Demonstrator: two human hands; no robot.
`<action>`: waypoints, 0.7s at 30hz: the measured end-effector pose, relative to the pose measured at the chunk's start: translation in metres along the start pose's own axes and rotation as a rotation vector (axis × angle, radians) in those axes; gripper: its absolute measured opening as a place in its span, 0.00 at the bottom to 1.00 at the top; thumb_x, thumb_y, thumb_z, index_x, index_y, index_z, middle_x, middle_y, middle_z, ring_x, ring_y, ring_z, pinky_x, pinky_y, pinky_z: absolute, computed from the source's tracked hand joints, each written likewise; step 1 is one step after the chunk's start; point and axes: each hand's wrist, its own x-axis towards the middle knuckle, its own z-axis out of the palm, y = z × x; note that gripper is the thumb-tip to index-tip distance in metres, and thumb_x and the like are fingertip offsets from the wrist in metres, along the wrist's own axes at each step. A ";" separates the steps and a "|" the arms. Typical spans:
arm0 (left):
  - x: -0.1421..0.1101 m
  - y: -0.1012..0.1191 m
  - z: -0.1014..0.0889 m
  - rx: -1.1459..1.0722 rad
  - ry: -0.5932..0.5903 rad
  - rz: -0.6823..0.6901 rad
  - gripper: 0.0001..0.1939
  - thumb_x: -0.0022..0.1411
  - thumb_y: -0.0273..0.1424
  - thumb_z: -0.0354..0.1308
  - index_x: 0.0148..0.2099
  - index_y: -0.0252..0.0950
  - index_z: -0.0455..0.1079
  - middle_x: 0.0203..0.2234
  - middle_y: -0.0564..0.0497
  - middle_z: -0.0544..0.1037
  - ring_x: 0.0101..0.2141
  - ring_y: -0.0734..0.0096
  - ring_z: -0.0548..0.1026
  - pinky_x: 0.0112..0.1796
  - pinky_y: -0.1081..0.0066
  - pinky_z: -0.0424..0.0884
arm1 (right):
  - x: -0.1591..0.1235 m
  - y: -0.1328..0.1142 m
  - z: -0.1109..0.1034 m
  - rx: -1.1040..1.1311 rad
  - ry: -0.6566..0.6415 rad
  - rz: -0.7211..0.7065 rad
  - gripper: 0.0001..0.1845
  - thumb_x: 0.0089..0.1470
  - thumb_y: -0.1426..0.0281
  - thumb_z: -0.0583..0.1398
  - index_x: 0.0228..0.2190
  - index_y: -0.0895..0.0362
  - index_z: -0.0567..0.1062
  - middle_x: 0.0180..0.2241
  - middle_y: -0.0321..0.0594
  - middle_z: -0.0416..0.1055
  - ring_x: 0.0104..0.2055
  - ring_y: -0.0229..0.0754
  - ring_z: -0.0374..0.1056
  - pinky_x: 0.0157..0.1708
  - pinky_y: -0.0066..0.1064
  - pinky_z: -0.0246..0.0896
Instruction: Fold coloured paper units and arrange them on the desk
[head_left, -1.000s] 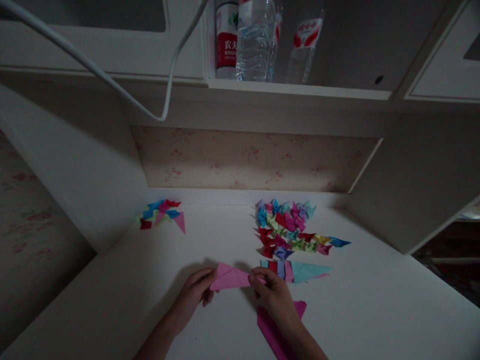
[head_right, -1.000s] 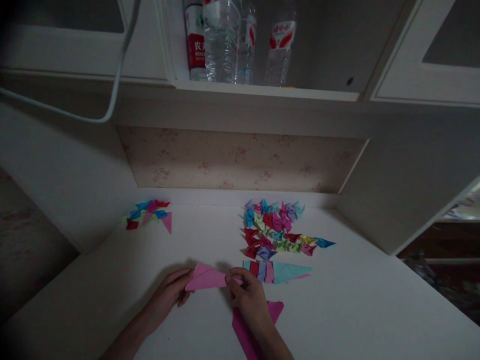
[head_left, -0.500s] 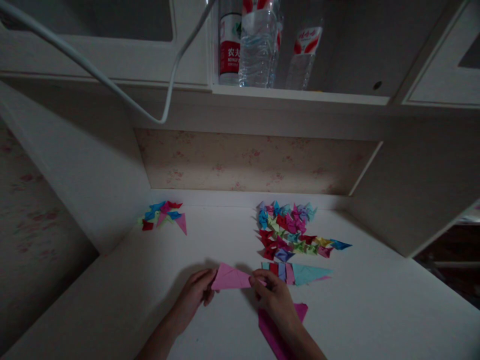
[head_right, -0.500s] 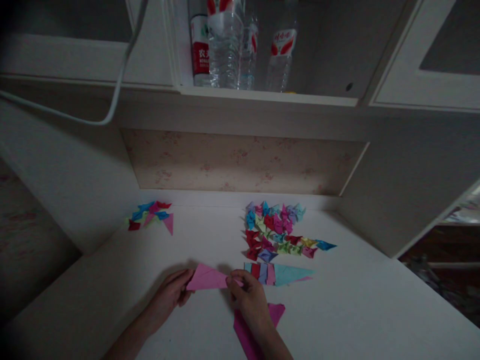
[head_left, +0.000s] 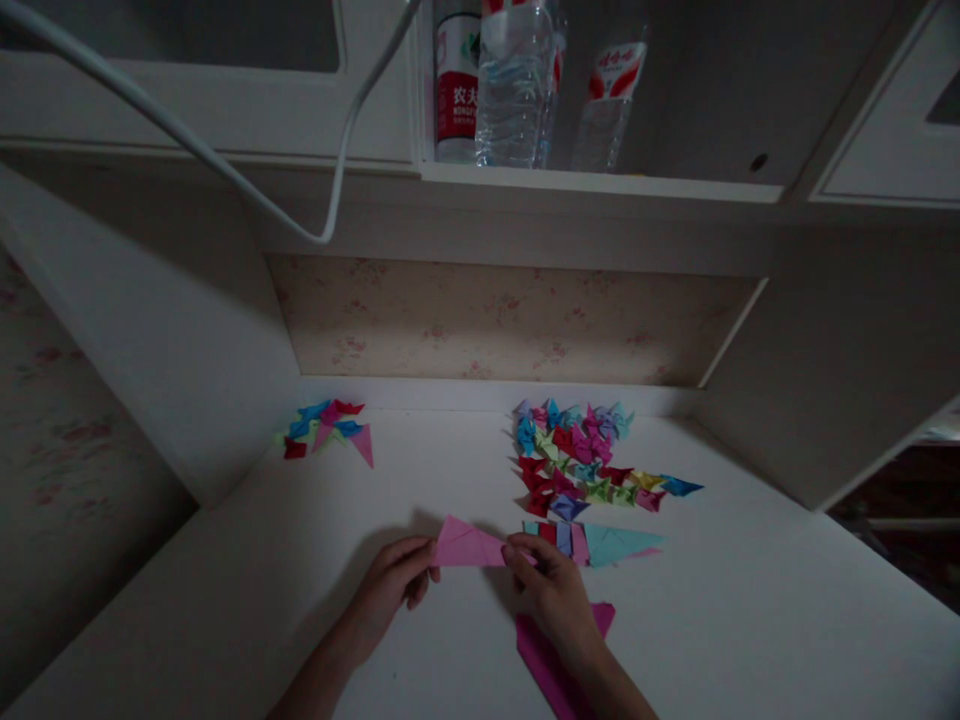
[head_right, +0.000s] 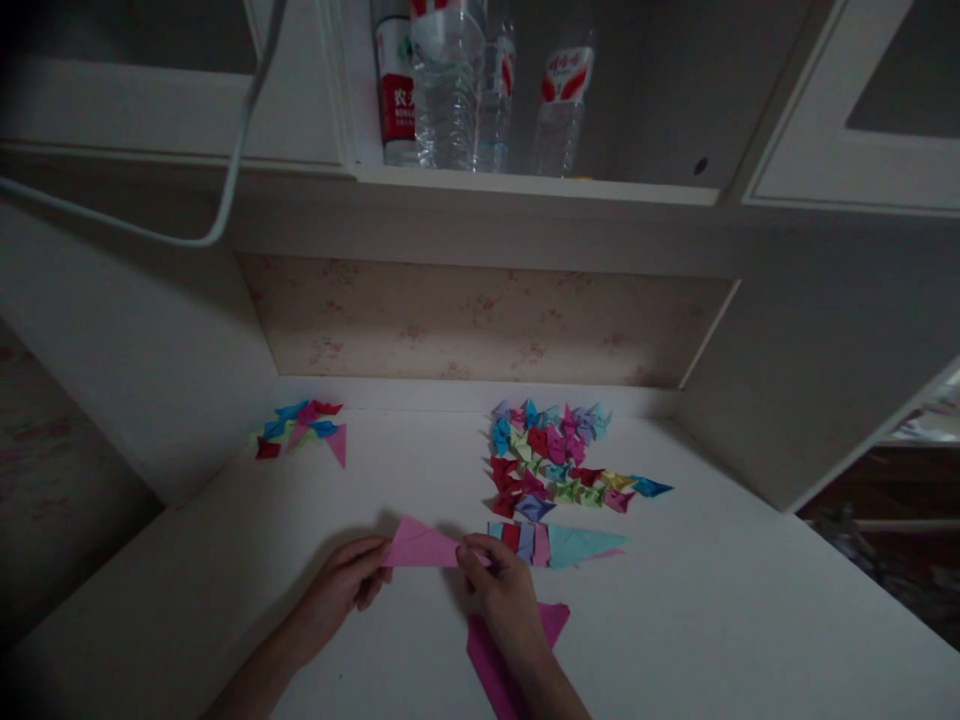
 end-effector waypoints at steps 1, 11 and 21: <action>0.000 0.000 0.000 0.012 0.006 -0.004 0.18 0.55 0.43 0.59 0.26 0.32 0.70 0.17 0.55 0.67 0.16 0.82 0.57 0.17 0.77 0.50 | 0.000 0.000 0.000 0.004 -0.010 0.003 0.20 0.48 0.54 0.62 0.35 0.58 0.77 0.17 0.34 0.67 0.21 0.39 0.62 0.22 0.28 0.53; 0.003 -0.004 -0.001 0.079 0.013 0.028 0.17 0.55 0.42 0.59 0.25 0.32 0.69 0.16 0.56 0.66 0.14 0.82 0.57 0.17 0.78 0.49 | 0.002 0.007 0.002 0.088 -0.047 0.042 0.23 0.45 0.52 0.64 0.33 0.59 0.78 0.16 0.34 0.68 0.19 0.38 0.62 0.20 0.28 0.53; 0.005 -0.008 -0.004 0.162 0.003 0.063 0.17 0.56 0.41 0.58 0.26 0.32 0.69 0.16 0.57 0.65 0.15 0.82 0.55 0.17 0.77 0.48 | 0.000 0.005 0.002 0.092 -0.067 0.037 0.19 0.47 0.54 0.63 0.32 0.58 0.78 0.16 0.34 0.68 0.19 0.37 0.62 0.20 0.27 0.55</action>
